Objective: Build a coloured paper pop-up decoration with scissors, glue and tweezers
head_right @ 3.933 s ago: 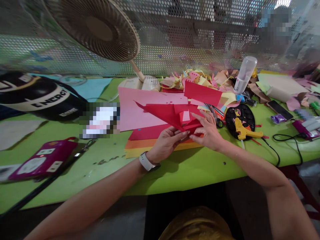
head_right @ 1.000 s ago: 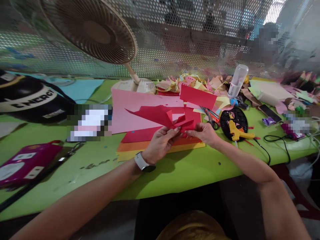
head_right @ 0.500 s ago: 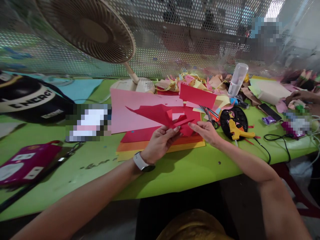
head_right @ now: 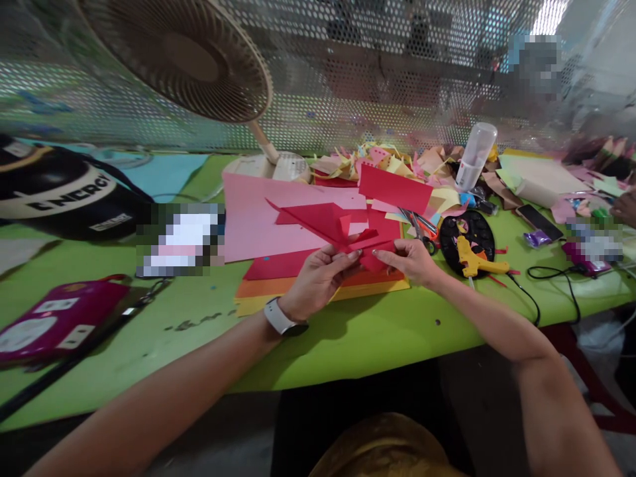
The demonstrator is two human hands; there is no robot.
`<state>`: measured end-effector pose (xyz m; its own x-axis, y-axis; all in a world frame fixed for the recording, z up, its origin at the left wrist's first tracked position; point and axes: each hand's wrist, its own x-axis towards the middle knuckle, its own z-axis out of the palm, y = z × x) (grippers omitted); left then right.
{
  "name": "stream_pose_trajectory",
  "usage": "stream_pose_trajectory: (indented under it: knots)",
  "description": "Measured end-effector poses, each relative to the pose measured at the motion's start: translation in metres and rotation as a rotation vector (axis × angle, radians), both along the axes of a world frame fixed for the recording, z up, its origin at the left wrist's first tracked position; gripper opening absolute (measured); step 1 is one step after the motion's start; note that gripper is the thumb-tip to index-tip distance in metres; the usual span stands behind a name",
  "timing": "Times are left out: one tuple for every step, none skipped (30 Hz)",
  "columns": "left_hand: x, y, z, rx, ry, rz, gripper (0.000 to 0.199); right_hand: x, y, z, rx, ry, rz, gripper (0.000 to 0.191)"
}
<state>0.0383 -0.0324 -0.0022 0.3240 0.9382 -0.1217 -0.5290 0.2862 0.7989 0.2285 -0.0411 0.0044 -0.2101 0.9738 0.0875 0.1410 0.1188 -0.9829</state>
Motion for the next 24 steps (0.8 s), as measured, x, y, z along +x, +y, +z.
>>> stream_pose_trajectory:
  knots:
    - [-0.0003, 0.0003, -0.0006, 0.004, -0.002, 0.001, 0.034, -0.0002, 0.0002, -0.0006, -0.011, 0.009, 0.003, 0.042]
    - [-0.0006, 0.0004, -0.0014, 0.003, -0.008, 0.006, 0.033, -0.0004, 0.0003, -0.0012, -0.013, 0.011, 0.002, 0.042]
    - [-0.0008, 0.0004, -0.0023, -0.002, -0.014, 0.010, 0.030, -0.0006, 0.0003, -0.0017, -0.007, 0.006, -0.005, 0.042]
    - [-0.0008, 0.0002, -0.0032, -0.009, -0.018, 0.008, 0.029, -0.0009, 0.0002, -0.0020, 0.003, 0.000, -0.013, 0.042]
    - [-0.0007, -0.0003, -0.0041, -0.015, -0.013, -0.006, 0.028, -0.0011, 0.0000, -0.0021, 0.013, -0.006, -0.020, 0.042]
    - [-0.0004, -0.0011, -0.0047, -0.015, 0.004, -0.029, 0.028, -0.0013, -0.0004, -0.0019, 0.021, -0.010, -0.024, 0.043]
    - [0.0002, -0.0021, -0.0050, -0.007, 0.030, -0.056, 0.030, -0.0014, -0.0008, -0.0015, 0.026, -0.014, -0.027, 0.043]
    - [0.0009, -0.0032, -0.0051, 0.008, 0.060, -0.080, 0.032, -0.0016, -0.0013, -0.0009, 0.029, -0.017, -0.029, 0.043]
    - [0.0017, -0.0043, -0.0051, 0.025, 0.088, -0.095, 0.035, -0.0018, -0.0018, -0.0002, 0.030, -0.022, -0.030, 0.043]
    - [0.0024, -0.0053, -0.0049, 0.040, 0.113, -0.100, 0.036, -0.0020, -0.0023, 0.0005, 0.029, -0.029, -0.026, 0.043]
    - [0.0030, -0.0061, -0.0047, 0.053, 0.136, -0.095, 0.036, -0.0022, -0.0027, 0.0011, 0.028, -0.040, -0.021, 0.042]
    - [0.0033, -0.0066, -0.0045, 0.065, 0.156, -0.082, 0.035, -0.0024, -0.0031, 0.0015, 0.029, -0.051, -0.016, 0.041]
    - [0.0035, -0.0069, -0.0043, 0.074, 0.174, -0.065, 0.034, -0.0025, -0.0033, 0.0017, 0.032, -0.061, -0.013, 0.041]
    - [0.0035, -0.0070, -0.0043, 0.082, 0.191, -0.050, 0.033, -0.0026, -0.0033, 0.0016, 0.038, -0.070, -0.012, 0.041]
    - [0.0035, -0.0070, -0.0043, 0.088, 0.205, -0.038, 0.033, -0.0025, -0.0032, 0.0012, 0.045, -0.077, -0.012, 0.042]
    - [0.0034, -0.0068, -0.0045, 0.093, 0.214, -0.029, 0.034, -0.0024, -0.0029, 0.0007, 0.054, -0.083, -0.015, 0.042]
    - [0.0033, -0.0067, -0.0046, 0.093, 0.219, -0.026, 0.034, -0.0022, -0.0026, 0.0000, 0.062, -0.087, -0.016, 0.043]
    - [0.0034, -0.0064, -0.0049, 0.092, 0.221, -0.025, 0.035, -0.0020, -0.0022, -0.0007, 0.066, -0.089, -0.017, 0.043]
    - [0.0034, -0.0062, -0.0051, 0.090, 0.225, -0.028, 0.035, -0.0018, -0.0018, -0.0013, 0.068, -0.091, -0.018, 0.043]
    - [0.0034, -0.0060, -0.0053, 0.089, 0.230, -0.031, 0.035, -0.0017, -0.0015, -0.0018, 0.068, -0.091, -0.018, 0.043]
    - [0.0034, -0.0057, -0.0055, 0.091, 0.237, -0.034, 0.034, -0.0017, -0.0012, -0.0021, 0.067, -0.091, -0.017, 0.043]
    - [0.0034, -0.0054, -0.0056, 0.095, 0.244, -0.037, 0.034, -0.0017, -0.0011, -0.0022, 0.066, -0.093, -0.015, 0.043]
    - [0.0034, -0.0051, -0.0057, 0.101, 0.249, -0.038, 0.034, -0.0019, -0.0011, -0.0021, 0.065, -0.096, -0.014, 0.042]
    - [0.0033, -0.0048, -0.0058, 0.109, 0.254, -0.040, 0.034, -0.0020, -0.0011, -0.0020, 0.064, -0.100, -0.014, 0.042]
